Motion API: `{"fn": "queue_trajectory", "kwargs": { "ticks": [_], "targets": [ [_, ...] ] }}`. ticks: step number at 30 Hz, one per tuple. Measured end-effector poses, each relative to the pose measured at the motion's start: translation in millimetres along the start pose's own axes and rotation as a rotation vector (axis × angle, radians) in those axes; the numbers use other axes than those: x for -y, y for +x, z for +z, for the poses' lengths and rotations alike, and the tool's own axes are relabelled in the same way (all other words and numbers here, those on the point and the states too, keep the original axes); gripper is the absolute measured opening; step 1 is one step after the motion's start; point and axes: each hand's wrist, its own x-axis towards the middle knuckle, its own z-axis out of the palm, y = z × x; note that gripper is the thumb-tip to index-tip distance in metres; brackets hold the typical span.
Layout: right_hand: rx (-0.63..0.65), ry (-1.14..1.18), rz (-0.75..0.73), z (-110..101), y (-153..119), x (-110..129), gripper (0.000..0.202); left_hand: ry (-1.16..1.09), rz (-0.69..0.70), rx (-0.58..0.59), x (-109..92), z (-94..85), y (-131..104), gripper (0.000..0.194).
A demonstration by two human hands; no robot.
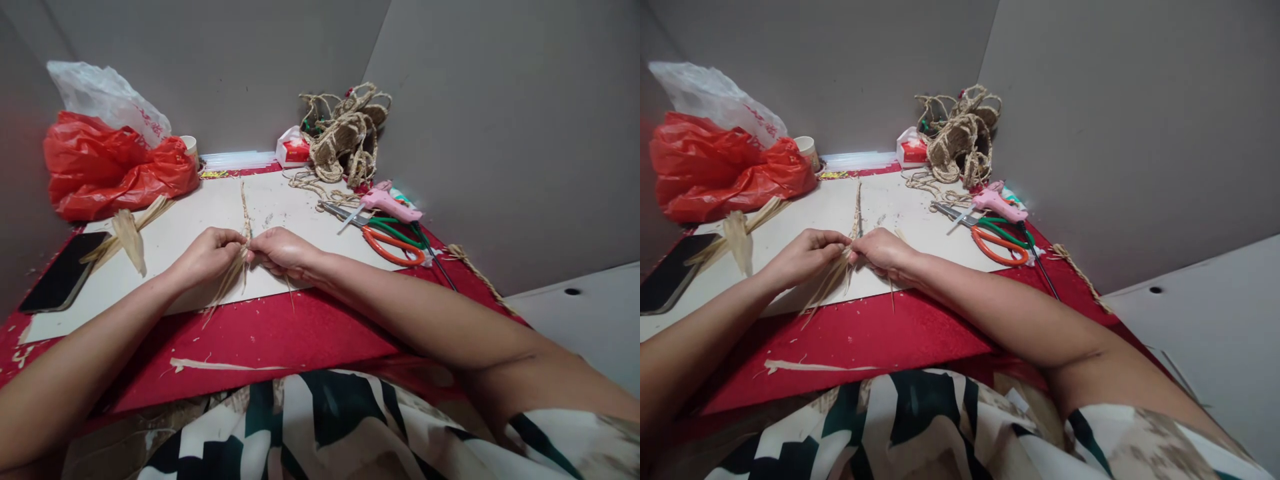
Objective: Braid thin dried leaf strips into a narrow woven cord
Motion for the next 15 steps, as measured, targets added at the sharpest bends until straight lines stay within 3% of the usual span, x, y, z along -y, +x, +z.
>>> {"fn": "queue_trajectory", "kwargs": {
  "ticks": [6,12,15],
  "targets": [
    [0.037,0.089,0.027,2.0,-2.2,1.5,0.029,-0.124,-0.092,0.055,-10.6,13.5,-13.8,0.022],
    [0.035,0.115,0.027,4.2,-3.9,1.1,0.032,0.103,-0.034,-0.06,-14.4,26.4,-20.9,0.023],
    [0.051,0.122,0.004,3.4,-3.5,-0.9,0.032,0.117,-0.009,-0.018,-16.8,21.8,-21.6,0.028]
  ]
}}
